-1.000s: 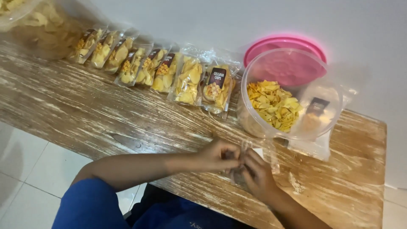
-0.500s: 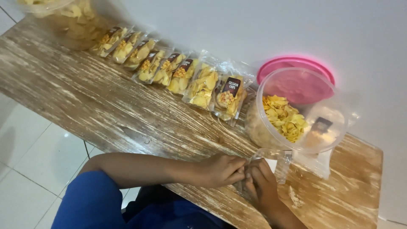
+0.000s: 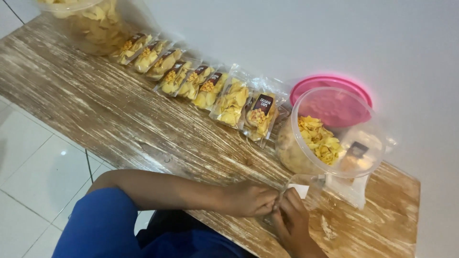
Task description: Manually filling small plastic bags with cassava chips from a large storage container.
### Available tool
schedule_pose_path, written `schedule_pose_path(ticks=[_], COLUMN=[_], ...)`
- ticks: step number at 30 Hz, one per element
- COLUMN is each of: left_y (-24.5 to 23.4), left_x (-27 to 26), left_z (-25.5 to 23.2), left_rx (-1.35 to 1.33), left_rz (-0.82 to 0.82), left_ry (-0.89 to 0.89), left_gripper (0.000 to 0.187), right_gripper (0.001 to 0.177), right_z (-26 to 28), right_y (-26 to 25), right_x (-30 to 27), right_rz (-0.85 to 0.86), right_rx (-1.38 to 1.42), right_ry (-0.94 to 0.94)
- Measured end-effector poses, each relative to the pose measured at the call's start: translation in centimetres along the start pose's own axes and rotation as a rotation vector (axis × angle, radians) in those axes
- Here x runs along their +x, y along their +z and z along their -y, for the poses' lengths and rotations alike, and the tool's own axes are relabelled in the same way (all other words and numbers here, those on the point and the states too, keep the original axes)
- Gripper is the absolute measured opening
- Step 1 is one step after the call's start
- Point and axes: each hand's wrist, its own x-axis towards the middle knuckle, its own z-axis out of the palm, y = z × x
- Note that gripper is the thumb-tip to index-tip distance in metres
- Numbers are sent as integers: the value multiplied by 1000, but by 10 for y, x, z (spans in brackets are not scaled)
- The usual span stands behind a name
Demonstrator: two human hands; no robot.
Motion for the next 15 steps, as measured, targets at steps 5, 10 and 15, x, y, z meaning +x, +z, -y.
schedule_pose_path(ticks=[5,10,15], left_y=[4,-1,-10], left_x=[-3,-1,9], left_z=[1,-3,-10], left_rx=[-118,-70,-136], left_rz=[60,91,160], left_ry=[-39,-79,-192], left_gripper=[16,20,21], right_gripper=[25,31,11], right_z=[-15,-15,-29], right_y=[-3,-7,-7], right_x=[-6,-8,-7], right_rz=[30,217,176], right_rx=[-68,-201,-150], right_ry=[68,39,-10])
